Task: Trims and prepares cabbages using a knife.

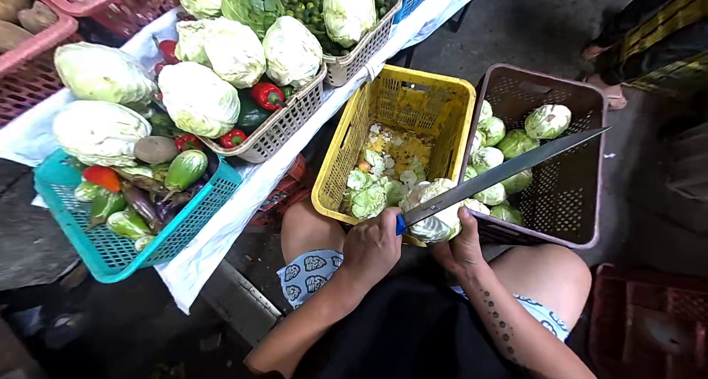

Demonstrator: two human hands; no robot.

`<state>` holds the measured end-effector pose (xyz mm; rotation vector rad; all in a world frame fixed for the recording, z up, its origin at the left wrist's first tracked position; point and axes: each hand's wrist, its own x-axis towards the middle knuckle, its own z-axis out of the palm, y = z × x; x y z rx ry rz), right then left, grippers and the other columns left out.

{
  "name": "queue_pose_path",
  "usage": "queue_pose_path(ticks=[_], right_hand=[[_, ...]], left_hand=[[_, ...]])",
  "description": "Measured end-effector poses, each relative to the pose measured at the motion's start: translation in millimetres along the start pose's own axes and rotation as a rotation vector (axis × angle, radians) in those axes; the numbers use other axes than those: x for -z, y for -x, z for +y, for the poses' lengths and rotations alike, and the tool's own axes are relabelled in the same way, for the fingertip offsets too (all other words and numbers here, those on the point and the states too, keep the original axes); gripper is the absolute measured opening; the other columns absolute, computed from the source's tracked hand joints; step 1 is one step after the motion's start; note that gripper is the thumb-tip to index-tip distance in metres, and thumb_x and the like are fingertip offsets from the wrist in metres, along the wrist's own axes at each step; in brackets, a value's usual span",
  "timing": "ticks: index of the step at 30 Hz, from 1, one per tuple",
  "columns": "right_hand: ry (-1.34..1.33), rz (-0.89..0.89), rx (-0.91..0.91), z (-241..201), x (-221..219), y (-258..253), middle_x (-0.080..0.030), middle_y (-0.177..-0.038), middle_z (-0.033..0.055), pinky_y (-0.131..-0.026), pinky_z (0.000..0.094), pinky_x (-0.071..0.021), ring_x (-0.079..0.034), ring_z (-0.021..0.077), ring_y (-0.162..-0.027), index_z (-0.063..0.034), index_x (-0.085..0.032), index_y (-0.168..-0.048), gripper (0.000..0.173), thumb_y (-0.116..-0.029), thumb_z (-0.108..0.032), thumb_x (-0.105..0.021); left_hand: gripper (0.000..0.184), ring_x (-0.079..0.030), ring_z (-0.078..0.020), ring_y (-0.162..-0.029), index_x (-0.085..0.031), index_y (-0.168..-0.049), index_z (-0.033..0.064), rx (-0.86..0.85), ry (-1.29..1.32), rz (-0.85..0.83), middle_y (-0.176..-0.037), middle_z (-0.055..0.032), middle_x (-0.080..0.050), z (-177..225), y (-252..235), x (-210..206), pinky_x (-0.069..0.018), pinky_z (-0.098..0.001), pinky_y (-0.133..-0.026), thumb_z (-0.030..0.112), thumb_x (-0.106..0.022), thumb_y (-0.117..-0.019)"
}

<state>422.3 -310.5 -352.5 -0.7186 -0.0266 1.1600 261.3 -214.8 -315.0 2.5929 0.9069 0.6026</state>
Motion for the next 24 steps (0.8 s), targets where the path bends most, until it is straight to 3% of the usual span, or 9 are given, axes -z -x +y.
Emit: queue_pose_path(ticks=[9,11,14,17,21,23,24], right_hand=[[-0.08,0.035,0.016,-4,-1,6,-0.069,-0.114,0.0171,-0.088,0.0492,-0.0603,-0.07,0.0284,-0.104,-0.0082,-0.053,-0.129,0.083,-0.068,-0.049,-0.091],[-0.12,0.025,0.027,-10,-2,13,-0.068,-0.115,0.0161,-0.086,0.0502,-0.0601,-0.07,0.0288,-0.104,-0.0108,-0.056,-0.128,0.082,-0.067,-0.053,-0.089],[-0.118,-0.177,0.149,-38,-21,30,-0.073,-0.11,0.0121,-0.084,0.0486,-0.0613,-0.072,0.026,-0.101,-0.0133,-0.068,-0.118,0.061,-0.0744,-0.055,-0.081],[-0.05,-0.344,0.214,-65,-34,26,-0.074,-0.109,0.0089,-0.085,0.047,-0.0611,-0.072,0.0233,-0.102,-0.0159,-0.071,-0.115,0.054,-0.0782,-0.055,-0.078],[-0.022,-0.314,0.183,-69,-39,3,-0.071,-0.113,0.0133,-0.087,0.0529,-0.0591,-0.07,0.0281,-0.105,-0.0126,-0.065,-0.121,0.065,-0.0746,-0.055,-0.082],[-0.017,-0.261,0.2,-64,-38,-4,-0.071,-0.114,0.014,-0.088,0.0536,-0.0588,-0.07,0.0285,-0.106,-0.0114,-0.063,-0.123,0.069,-0.0733,-0.054,-0.084],[-0.01,-0.235,0.211,-61,-36,-5,-0.071,-0.114,0.0139,-0.089,0.0534,-0.0587,-0.07,0.0284,-0.106,-0.011,-0.062,-0.123,0.069,-0.0731,-0.053,-0.085]], left_hand=[[0.026,-0.073,-0.0261,-0.07,-0.07,-0.109,0.0013,-0.14,-0.018,0.151,-0.085,-0.0118,-0.073,-14,-12,-30,-0.0608,-0.0389,-0.061,0.005,-0.063,-0.084],[0.026,-0.074,-0.0324,-0.075,-0.069,-0.114,0.0004,-0.024,-0.057,-0.016,-0.087,-0.0158,-0.074,-23,-14,-24,-0.0613,-0.0465,-0.065,0.009,-0.061,-0.0906],[0.038,-0.072,-0.0441,-0.097,-0.05,-0.138,0.0033,0.402,-0.179,-0.541,-0.105,-0.0238,-0.072,-59,-25,-10,-0.0564,-0.0604,-0.082,0.024,-0.047,-0.1066],[0.043,-0.071,-0.0423,-0.103,-0.047,-0.141,0.0056,0.542,-0.198,-0.665,-0.11,-0.0222,-0.071,-72,-36,-1,-0.0567,-0.0599,-0.086,0.031,-0.047,-0.1066],[0.042,-0.071,-0.0382,-0.101,-0.05,-0.139,0.0083,0.472,-0.036,-0.539,-0.108,-0.0182,-0.071,-44,-48,17,-0.0567,-0.0568,-0.087,0.033,-0.052,-0.1053],[0.041,-0.073,-0.0348,-0.092,-0.054,-0.137,0.0072,0.328,0.01,-0.334,-0.103,-0.0153,-0.073,-23,-51,27,-0.0585,-0.0537,-0.08,0.032,-0.052,-0.1046],[0.038,-0.074,-0.0326,-0.083,-0.06,-0.131,0.0046,0.216,0.028,-0.179,-0.096,-0.014,-0.074,-14,-50,29,-0.06,-0.0517,-0.072,0.028,-0.055,-0.1022]])
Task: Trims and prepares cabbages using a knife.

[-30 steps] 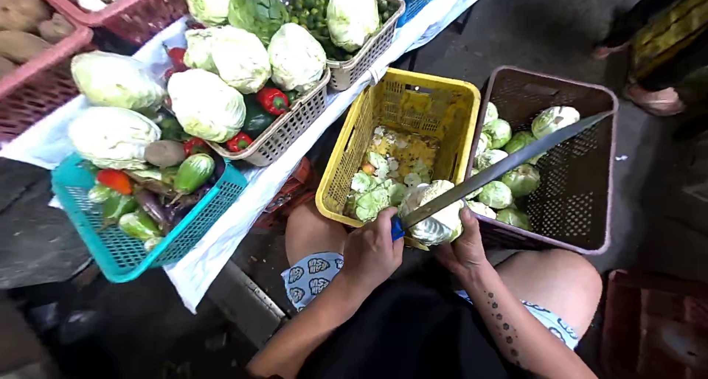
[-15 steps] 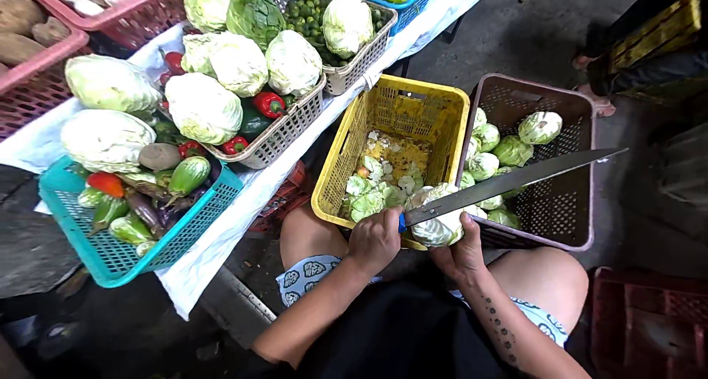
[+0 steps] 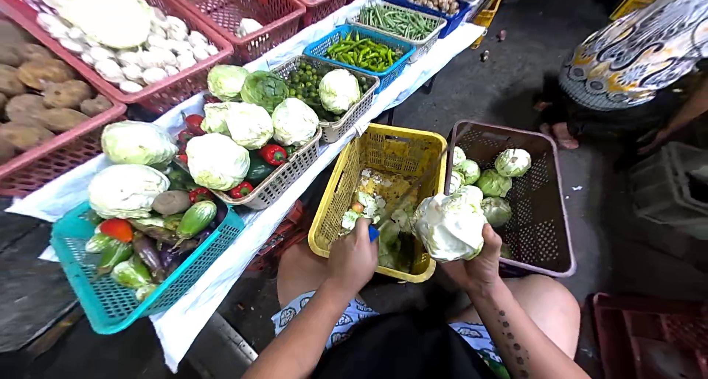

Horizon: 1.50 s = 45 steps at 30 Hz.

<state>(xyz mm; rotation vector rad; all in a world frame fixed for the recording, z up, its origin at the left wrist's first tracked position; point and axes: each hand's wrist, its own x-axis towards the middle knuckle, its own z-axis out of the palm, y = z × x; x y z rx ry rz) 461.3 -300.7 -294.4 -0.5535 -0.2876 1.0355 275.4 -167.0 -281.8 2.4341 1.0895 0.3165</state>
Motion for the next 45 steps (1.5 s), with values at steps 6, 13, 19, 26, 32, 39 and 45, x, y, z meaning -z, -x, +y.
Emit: queue_pose_path(ticks=[6,13,19,26,32,39,45], right_hand=[[0.076,0.054,0.087,24,11,5,-0.071,-0.114,0.0106,-0.09,0.0473,-0.0597,-0.07,0.0238,-0.105,-0.0133,-0.055,-0.129,0.072,-0.0742,-0.047,-0.087],[0.161,0.035,0.128,40,20,3,-0.065,-0.124,0.012,-0.094,0.0462,-0.0579,-0.067,0.0243,-0.111,-0.0134,-0.037,-0.145,0.09,-0.0765,-0.044,-0.086],[0.157,0.084,0.086,43,6,-1,-0.068,-0.119,0.0117,-0.092,0.0474,-0.0588,-0.068,0.0241,-0.108,-0.0121,-0.045,-0.139,0.084,-0.0745,-0.047,-0.087],[0.304,-0.039,0.146,1,8,-11,-0.068,-0.122,0.0064,-0.094,0.0453,-0.0577,-0.067,0.0205,-0.11,-0.02,-0.048,-0.142,0.08,-0.0778,-0.053,-0.082],[0.298,0.17,-0.011,31,26,9,-0.068,-0.117,0.01,-0.091,0.0454,-0.06,-0.069,0.0224,-0.106,-0.0111,-0.042,-0.14,0.094,-0.0702,-0.055,-0.087],[0.445,0.31,-0.106,38,34,25,-0.068,-0.118,0.0053,-0.088,0.0407,-0.0614,-0.07,0.0171,-0.105,-0.011,-0.041,-0.144,0.096,-0.0729,-0.06,-0.083],[0.605,0.145,-0.17,57,3,2,-0.064,-0.129,0.0091,-0.088,0.0425,-0.0618,-0.068,0.0206,-0.11,-0.01,-0.034,-0.152,0.099,-0.0791,-0.061,-0.079]], left_hand=[[0.027,-0.072,-0.0241,-0.065,-0.07,-0.114,0.004,-0.245,-0.028,0.287,-0.081,-0.0086,-0.073,29,10,-8,-0.0587,-0.04,-0.057,0.015,-0.061,-0.0916],[0.026,-0.071,-0.0213,-0.066,-0.068,-0.113,0.0026,-0.278,0.013,0.293,-0.084,-0.0085,-0.073,10,15,-11,-0.0587,-0.0367,-0.058,0.016,-0.057,-0.0936],[0.035,-0.075,-0.032,-0.079,-0.062,-0.126,0.0023,0.032,-0.051,-0.024,-0.093,-0.0146,-0.074,-25,18,-23,-0.0606,-0.0495,-0.068,0.017,-0.061,-0.0944],[0.048,-0.07,-0.0416,-0.103,-0.045,-0.143,0.0072,0.443,-0.201,-0.588,-0.116,-0.0217,-0.069,-55,1,-10,-0.0562,-0.0603,-0.086,0.03,-0.054,-0.103],[0.039,-0.061,-0.0445,-0.121,-0.054,-0.141,0.0019,0.264,-0.439,-0.576,-0.138,-0.0258,-0.057,-61,-25,-13,-0.0521,-0.0585,-0.094,0.006,-0.04,-0.1047],[0.038,-0.053,-0.0468,-0.129,-0.062,-0.133,0.0023,0.112,-0.304,-0.573,-0.134,-0.0256,-0.06,-76,-18,3,-0.0338,-0.0707,-0.108,0.018,-0.06,-0.0983],[0.098,-0.035,-0.0407,-0.15,-0.041,-0.158,0.036,-0.364,0.019,-0.105,-0.163,-0.0202,-0.036,-9,19,22,-0.0254,-0.066,-0.121,0.043,-0.091,-0.074]])
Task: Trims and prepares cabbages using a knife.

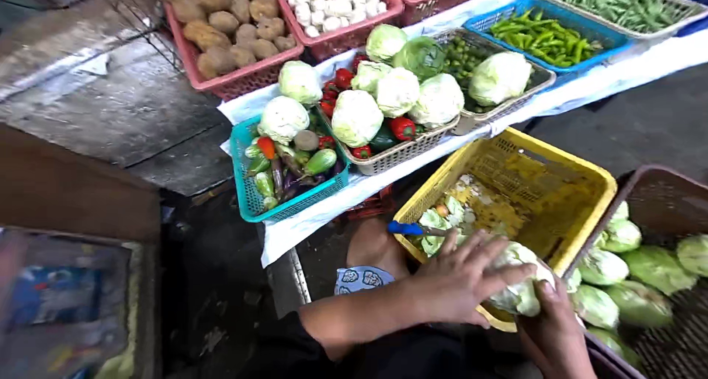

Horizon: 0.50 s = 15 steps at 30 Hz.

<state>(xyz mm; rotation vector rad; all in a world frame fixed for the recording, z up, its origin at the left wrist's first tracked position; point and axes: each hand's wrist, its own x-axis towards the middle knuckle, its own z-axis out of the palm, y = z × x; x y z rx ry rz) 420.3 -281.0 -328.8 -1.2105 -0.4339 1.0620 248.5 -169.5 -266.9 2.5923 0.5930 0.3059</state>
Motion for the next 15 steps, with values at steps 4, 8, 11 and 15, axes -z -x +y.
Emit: queue_pose_path(ticks=[4,8,11,15], right_hand=[[-0.281,-0.399,0.014,-25,-38,-2,-0.056,-0.144,0.0113,-0.097,0.0507,-0.0563,-0.061,0.0289,-0.124,-0.0189,-0.027,-0.16,0.093,-0.088,-0.059,-0.07],[-0.219,-0.544,0.117,-33,-20,-13,-0.051,-0.154,0.0124,-0.105,0.0541,-0.0517,-0.054,0.0361,-0.135,-0.0271,-0.027,-0.162,0.084,-0.0933,-0.056,-0.065],[-0.044,-0.418,0.146,-10,6,-11,-0.058,-0.145,0.0134,-0.099,0.0481,-0.0566,-0.062,0.0329,-0.125,-0.0174,-0.032,-0.159,0.086,-0.0908,-0.054,-0.07],[0.097,-0.235,0.058,29,46,11,-0.065,-0.135,0.013,-0.093,0.0452,-0.0595,-0.067,0.0298,-0.117,-0.0069,-0.047,-0.148,0.078,-0.0911,-0.054,-0.071]], left_hand=[[0.086,-0.052,-0.0427,-0.136,-0.058,-0.143,0.0284,-0.058,-0.097,0.441,-0.145,-0.0286,-0.053,-23,1,9,-0.0335,-0.0692,-0.117,0.039,-0.095,-0.0662],[0.093,-0.059,-0.0312,-0.127,-0.062,-0.137,0.009,0.063,-0.051,0.823,-0.137,-0.017,-0.062,-67,17,49,-0.0474,-0.0539,-0.11,0.056,-0.093,-0.0631],[0.108,-0.055,-0.0278,-0.133,-0.042,-0.147,-0.0043,0.228,-0.042,1.066,-0.143,-0.0238,-0.054,-105,20,103,-0.0479,-0.0447,-0.111,0.05,-0.092,-0.0686],[0.1,-0.054,-0.0212,-0.134,-0.02,-0.155,-0.007,0.576,0.181,1.316,-0.149,-0.0239,-0.047,-166,-5,170,-0.047,-0.036,-0.113,0.041,-0.078,-0.0896]])
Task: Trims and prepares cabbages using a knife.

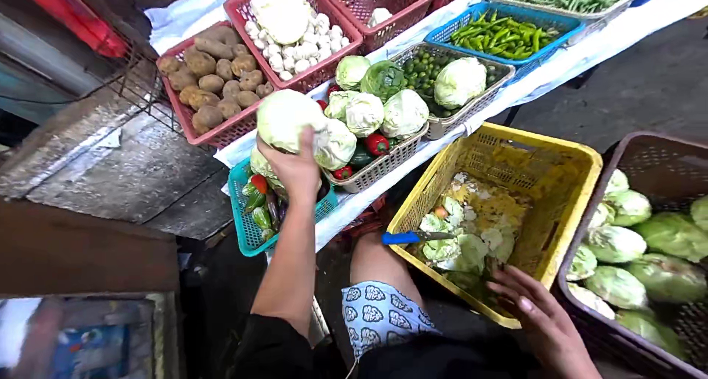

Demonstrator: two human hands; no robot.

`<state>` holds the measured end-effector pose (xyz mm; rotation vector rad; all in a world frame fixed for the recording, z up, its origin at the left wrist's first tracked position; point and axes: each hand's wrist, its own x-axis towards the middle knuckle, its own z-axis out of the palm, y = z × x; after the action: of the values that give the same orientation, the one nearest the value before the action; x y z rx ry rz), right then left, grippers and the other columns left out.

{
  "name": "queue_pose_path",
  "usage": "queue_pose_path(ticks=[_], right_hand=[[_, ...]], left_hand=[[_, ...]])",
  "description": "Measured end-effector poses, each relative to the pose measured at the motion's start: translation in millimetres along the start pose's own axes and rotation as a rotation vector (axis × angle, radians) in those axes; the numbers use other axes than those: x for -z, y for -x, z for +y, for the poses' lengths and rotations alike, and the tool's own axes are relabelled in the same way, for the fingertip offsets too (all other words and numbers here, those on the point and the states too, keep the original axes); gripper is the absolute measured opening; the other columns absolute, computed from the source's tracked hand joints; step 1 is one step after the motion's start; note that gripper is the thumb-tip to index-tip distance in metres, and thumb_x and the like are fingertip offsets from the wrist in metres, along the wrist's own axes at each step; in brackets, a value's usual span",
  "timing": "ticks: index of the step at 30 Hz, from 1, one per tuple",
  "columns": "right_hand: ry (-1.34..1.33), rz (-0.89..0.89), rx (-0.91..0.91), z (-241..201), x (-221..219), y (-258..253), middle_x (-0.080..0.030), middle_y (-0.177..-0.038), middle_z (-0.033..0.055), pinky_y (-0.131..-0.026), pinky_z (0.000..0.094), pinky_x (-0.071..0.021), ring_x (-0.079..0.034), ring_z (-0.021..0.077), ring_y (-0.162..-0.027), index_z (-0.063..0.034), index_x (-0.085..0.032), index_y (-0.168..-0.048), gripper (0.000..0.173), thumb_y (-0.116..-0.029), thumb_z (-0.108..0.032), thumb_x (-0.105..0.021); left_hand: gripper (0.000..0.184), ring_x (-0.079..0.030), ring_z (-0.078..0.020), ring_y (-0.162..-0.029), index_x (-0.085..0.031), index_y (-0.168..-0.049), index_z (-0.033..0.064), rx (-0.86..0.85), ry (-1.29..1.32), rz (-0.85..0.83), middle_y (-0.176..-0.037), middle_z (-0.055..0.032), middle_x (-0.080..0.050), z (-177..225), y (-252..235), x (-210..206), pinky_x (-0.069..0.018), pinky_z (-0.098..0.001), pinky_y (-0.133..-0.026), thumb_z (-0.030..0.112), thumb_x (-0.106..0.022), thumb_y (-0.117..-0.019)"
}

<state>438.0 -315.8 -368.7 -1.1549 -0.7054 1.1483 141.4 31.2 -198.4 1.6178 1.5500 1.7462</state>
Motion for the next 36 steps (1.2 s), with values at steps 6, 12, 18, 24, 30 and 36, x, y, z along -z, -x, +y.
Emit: queue_pose_path(ticks=[6,12,18,24,30,36], right_hand=[[0.194,0.112,0.009,0,22,26,-0.063,-0.137,0.0127,-0.097,0.0414,-0.0588,-0.067,0.0252,-0.118,-0.0003,-0.052,-0.141,0.063,-0.094,-0.038,-0.07],[0.356,0.274,0.038,-11,53,28,-0.068,-0.126,0.0125,-0.096,0.0364,-0.059,-0.069,0.0178,-0.108,0.0015,-0.063,-0.129,0.037,-0.0989,-0.021,-0.066],[0.975,0.362,-0.087,-25,122,1,-0.072,-0.115,0.0082,-0.093,0.0429,-0.0583,-0.07,0.0192,-0.101,-0.0095,-0.069,-0.125,0.037,-0.1025,-0.036,-0.057],[1.137,0.227,-0.449,-4,229,-44,-0.069,-0.117,0.0161,-0.093,0.0632,-0.0529,-0.068,0.0356,-0.106,-0.0111,-0.07,-0.123,0.039,-0.0964,-0.04,-0.069],[1.28,0.271,-0.618,55,263,-146,-0.044,-0.15,0.0288,-0.095,0.0724,-0.047,-0.048,0.0531,-0.13,-0.0129,-0.049,-0.149,0.088,-0.0749,-0.043,-0.088],[1.544,0.08,-0.72,113,248,-189,-0.021,-0.163,0.031,-0.089,0.0852,-0.0392,-0.026,0.0631,-0.142,-0.0229,-0.03,-0.162,0.112,-0.0685,-0.038,-0.089]], left_hand=[[0.111,-0.044,-0.0359,-0.144,0.0,-0.165,0.0094,0.39,-0.143,-0.147,-0.162,-0.0246,-0.033,-23,-28,0,-0.0451,-0.0574,-0.112,0.072,-0.056,-0.0928],[0.077,-0.041,-0.0465,-0.143,-0.037,-0.146,-0.0175,-0.457,-0.129,-0.664,-0.149,-0.0416,-0.04,22,163,-31,-0.0343,-0.0518,-0.12,0.031,-0.068,-0.0955],[0.041,-0.045,-0.0447,-0.142,-0.073,-0.124,0.018,-0.745,-0.532,-1.065,-0.139,-0.0147,-0.063,-66,276,-78,-0.0201,-0.0733,-0.117,0.044,-0.059,-0.0966],[0.039,-0.045,-0.0403,-0.143,-0.074,-0.121,0.0197,-0.587,-0.755,-1.092,-0.136,-0.01,-0.065,-92,282,-80,-0.0158,-0.0714,-0.12,0.045,-0.055,-0.0981],[0.039,-0.055,-0.0353,-0.134,-0.076,-0.114,0.0181,-0.489,-0.724,-1.018,-0.126,-0.0061,-0.071,-101,287,-82,-0.0258,-0.0642,-0.118,0.042,-0.049,-0.0977],[0.036,-0.058,-0.0347,-0.13,-0.077,-0.109,0.0179,-0.498,-0.725,-0.995,-0.125,-0.0069,-0.071,-101,288,-79,-0.0344,-0.0593,-0.115,0.041,-0.051,-0.0962]])
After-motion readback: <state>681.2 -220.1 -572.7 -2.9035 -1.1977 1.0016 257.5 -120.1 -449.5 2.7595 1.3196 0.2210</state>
